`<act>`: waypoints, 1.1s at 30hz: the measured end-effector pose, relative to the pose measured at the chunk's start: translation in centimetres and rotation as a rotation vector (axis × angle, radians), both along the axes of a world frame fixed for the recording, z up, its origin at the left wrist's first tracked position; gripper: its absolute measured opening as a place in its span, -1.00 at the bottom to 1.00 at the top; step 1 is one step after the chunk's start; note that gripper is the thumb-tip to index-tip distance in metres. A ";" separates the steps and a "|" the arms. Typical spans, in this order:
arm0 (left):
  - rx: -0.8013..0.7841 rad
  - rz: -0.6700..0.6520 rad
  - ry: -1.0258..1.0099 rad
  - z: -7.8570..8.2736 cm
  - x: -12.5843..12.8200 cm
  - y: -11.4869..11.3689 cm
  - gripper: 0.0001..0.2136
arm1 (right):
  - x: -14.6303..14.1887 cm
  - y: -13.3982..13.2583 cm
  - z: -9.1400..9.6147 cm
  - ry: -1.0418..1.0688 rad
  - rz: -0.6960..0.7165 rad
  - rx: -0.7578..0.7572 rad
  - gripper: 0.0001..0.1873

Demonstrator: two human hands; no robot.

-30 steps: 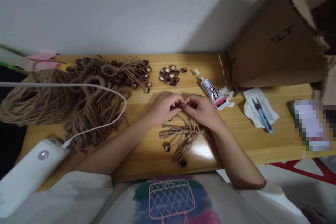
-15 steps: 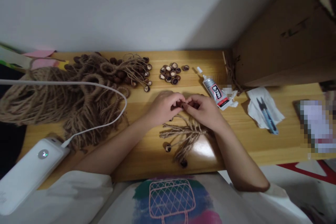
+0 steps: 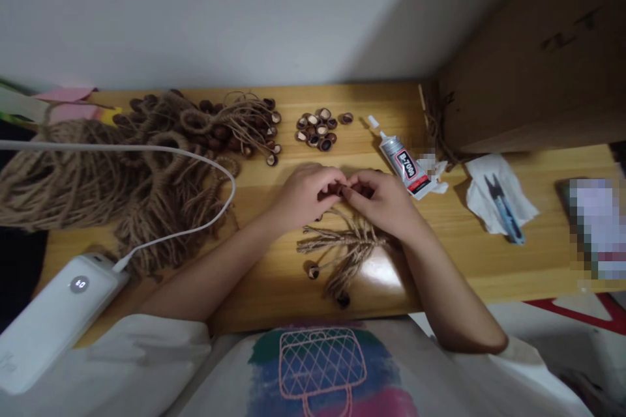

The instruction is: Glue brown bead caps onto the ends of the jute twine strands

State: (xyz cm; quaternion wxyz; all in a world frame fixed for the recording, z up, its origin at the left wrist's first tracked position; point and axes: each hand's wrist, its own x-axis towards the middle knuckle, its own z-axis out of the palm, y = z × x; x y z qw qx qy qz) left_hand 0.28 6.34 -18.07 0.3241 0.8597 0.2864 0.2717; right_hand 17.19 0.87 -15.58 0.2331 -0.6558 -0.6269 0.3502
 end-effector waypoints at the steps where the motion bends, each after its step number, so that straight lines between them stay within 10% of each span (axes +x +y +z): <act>1: 0.001 -0.003 -0.001 0.0 0.0 0.0 -0.82 | 0.0 0.0 0.0 0.002 0.006 -0.002 -0.85; 33: 0.029 -0.008 0.054 0.1 0.0 0.0 -0.83 | 0.2 0.0 0.3 -0.040 0.064 0.026 -0.88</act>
